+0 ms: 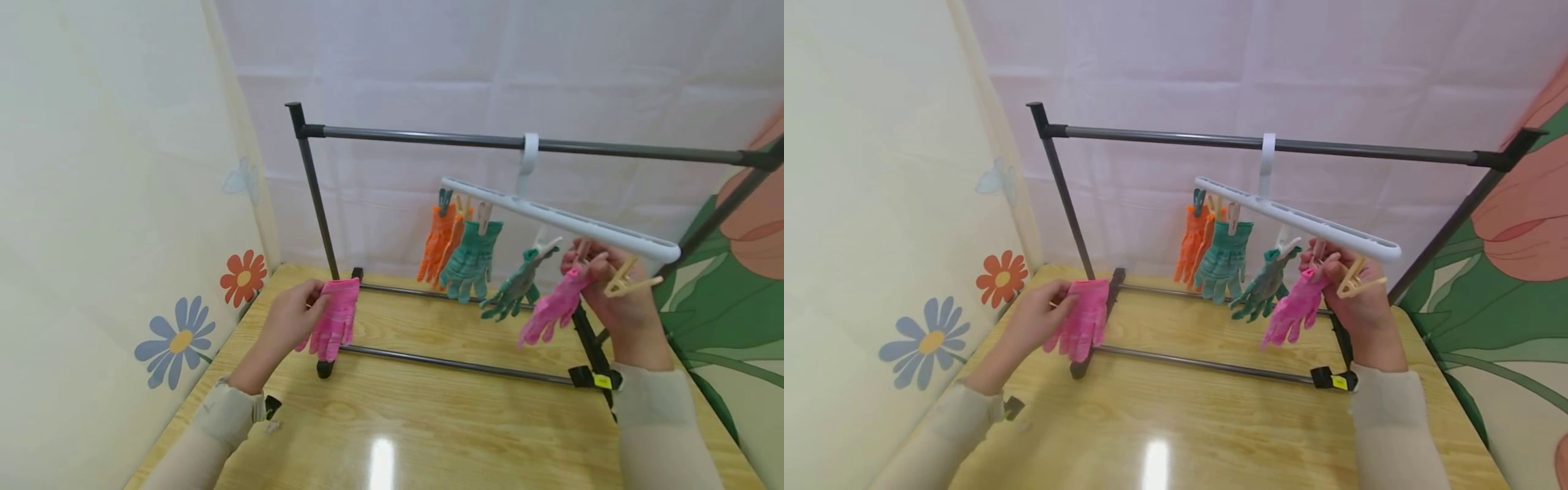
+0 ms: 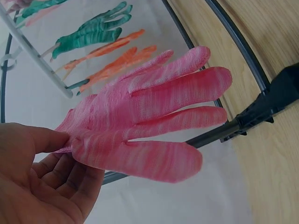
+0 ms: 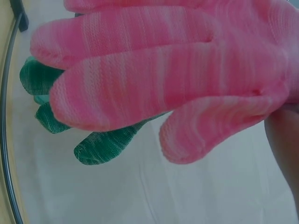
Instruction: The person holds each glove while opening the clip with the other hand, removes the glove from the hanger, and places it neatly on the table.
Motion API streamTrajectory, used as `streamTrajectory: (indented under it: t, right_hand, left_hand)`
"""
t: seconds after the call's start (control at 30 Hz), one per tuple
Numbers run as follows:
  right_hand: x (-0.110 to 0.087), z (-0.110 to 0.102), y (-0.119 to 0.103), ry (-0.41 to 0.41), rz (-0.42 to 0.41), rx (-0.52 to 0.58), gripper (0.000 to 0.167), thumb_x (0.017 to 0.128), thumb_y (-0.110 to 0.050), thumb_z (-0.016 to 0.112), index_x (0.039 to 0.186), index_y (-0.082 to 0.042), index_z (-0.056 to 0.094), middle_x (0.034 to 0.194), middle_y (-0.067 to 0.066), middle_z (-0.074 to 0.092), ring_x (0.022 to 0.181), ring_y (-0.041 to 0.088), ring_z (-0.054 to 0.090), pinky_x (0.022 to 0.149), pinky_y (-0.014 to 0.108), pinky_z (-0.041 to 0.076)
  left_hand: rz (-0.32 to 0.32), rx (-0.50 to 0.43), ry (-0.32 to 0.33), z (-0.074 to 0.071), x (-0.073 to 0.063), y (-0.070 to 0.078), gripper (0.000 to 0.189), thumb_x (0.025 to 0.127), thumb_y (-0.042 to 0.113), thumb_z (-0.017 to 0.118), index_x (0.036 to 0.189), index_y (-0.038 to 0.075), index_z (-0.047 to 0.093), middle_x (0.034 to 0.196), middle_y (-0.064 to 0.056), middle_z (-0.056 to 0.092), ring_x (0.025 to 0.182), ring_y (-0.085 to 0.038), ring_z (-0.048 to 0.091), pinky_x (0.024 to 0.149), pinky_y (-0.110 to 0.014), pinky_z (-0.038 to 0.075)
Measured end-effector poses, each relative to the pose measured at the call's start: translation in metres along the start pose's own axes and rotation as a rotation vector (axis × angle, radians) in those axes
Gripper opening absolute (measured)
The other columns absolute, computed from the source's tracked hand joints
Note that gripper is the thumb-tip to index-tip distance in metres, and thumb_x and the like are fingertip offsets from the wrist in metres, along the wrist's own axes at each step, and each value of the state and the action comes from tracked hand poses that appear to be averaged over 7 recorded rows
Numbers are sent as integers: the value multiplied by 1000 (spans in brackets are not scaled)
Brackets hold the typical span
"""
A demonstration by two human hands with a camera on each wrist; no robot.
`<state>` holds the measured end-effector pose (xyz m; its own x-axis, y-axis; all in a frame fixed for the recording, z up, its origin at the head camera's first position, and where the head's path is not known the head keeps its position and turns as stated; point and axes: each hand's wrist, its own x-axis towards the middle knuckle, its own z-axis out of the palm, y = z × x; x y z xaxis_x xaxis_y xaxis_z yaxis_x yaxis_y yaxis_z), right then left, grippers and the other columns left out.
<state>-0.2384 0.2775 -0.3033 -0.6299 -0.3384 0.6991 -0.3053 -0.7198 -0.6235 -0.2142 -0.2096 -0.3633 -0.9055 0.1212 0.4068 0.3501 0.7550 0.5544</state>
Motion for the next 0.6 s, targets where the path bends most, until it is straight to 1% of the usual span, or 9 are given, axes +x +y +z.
streamTrajectory:
  t: [0.13,0.27,0.43,0.6]
  right_hand:
    - [0,0,0,2,2,7,27,102,6,52,123,22,52,106,24,64,102,31,66,92,38,55]
    - [1,0,-1,2,6,1,27,102,5,52,123,22,53,105,24,65,102,31,66,91,38,56]
    - [2,-1,-1,3,10,8,29,101,5,53,125,22,52,106,24,65,102,31,66,92,38,55]
    - [1,0,-2,14,17,7,29,101,5,54,124,22,53,106,24,65,102,31,66,92,38,55]
  left_hand:
    - [3,10,11,-2,0,-5,17,99,16,66,109,2,70,85,-4,69,73,-17,64,69,-38,55]
    - [-3,12,7,-3,2,-11,18,100,16,65,109,1,69,84,-6,68,72,-19,61,68,-37,53]
    - [-40,16,-15,-5,3,-22,21,102,17,61,113,0,67,88,-9,68,76,-21,60,70,-38,52]
    - [-80,20,-18,-7,6,-37,23,103,18,60,115,0,67,91,-11,68,76,-23,60,69,-38,50]
